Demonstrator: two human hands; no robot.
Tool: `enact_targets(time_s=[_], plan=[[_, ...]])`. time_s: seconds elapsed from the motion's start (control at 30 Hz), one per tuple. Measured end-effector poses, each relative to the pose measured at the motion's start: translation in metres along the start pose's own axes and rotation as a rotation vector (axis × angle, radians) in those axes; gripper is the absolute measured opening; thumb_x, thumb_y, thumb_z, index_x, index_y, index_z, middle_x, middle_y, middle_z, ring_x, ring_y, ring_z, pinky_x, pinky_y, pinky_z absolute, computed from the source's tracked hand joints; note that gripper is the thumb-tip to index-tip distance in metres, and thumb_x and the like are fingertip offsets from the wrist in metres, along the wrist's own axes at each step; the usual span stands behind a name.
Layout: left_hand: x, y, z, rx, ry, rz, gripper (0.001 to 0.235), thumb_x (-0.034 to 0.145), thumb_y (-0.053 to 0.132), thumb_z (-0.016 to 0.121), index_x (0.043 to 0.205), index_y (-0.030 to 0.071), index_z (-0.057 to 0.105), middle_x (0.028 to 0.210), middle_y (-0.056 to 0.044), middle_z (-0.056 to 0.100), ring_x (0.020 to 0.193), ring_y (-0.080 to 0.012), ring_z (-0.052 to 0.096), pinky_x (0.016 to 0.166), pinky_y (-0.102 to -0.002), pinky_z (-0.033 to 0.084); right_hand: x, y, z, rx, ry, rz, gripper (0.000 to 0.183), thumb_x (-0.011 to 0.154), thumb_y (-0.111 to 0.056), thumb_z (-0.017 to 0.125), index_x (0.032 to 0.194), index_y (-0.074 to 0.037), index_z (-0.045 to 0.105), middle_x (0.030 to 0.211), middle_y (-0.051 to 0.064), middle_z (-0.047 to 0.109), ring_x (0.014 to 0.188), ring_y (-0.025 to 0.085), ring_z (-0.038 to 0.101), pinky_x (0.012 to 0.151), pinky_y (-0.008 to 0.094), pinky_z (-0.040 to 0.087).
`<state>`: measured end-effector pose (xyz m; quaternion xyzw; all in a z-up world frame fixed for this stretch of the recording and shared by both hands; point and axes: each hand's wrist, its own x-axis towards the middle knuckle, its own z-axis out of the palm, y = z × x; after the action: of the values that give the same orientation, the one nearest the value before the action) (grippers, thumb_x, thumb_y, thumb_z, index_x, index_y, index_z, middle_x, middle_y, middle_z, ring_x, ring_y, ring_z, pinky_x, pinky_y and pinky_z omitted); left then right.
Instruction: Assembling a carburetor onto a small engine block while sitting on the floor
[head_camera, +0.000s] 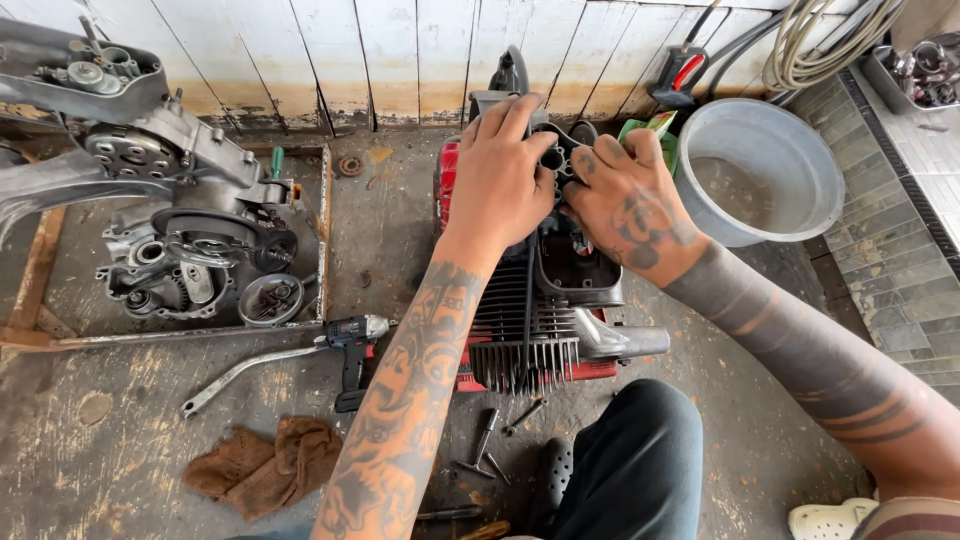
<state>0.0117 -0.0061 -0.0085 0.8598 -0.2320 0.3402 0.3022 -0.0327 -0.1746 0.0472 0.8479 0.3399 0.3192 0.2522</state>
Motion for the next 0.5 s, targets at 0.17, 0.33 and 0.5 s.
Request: enact_targets(time_s=[0.17, 0.33, 0.5], plan=[[0.001, 0.0, 0.0, -0.008, -0.011, -0.011, 0.028, 0.079, 0.009, 0.067, 0.104, 0.006, 0.079, 0.143, -0.01, 0.055, 0.134, -0.0281, 0.049, 0.112, -0.047, 0.039, -0.002, 0.005, 0.004, 0.346, -0.052, -0.011, 0.007, 0.086, -0.02, 0.071, 0.082, -0.014, 0.071, 0.102, 0.006, 0.054, 0.095, 0.027, 0.045, 0.092, 0.05, 0.028], [0.001, -0.001, 0.002, -0.023, -0.025, -0.019, 0.029, 0.079, 0.008, 0.067, 0.105, 0.004, 0.079, 0.143, -0.011, 0.055, 0.135, -0.0296, 0.049, 0.112, -0.048, 0.04, -0.002, 0.009, 0.009, 0.436, -0.068, -0.009, 0.006, 0.084, -0.017, 0.074, 0.084, -0.012, 0.072, 0.101, 0.005, 0.056, 0.095, 0.028, 0.044, 0.095, 0.052, 0.028], [0.002, -0.001, 0.001, -0.027, -0.039, -0.024, 0.028, 0.08, 0.007, 0.066, 0.106, 0.004, 0.079, 0.144, -0.011, 0.055, 0.135, -0.0296, 0.049, 0.113, -0.048, 0.039, 0.001, 0.015, 0.01, 0.438, -0.045, -0.057, 0.002, 0.084, -0.014, 0.073, 0.084, -0.012, 0.072, 0.1, 0.003, 0.056, 0.096, 0.025, 0.045, 0.096, 0.051, 0.025]])
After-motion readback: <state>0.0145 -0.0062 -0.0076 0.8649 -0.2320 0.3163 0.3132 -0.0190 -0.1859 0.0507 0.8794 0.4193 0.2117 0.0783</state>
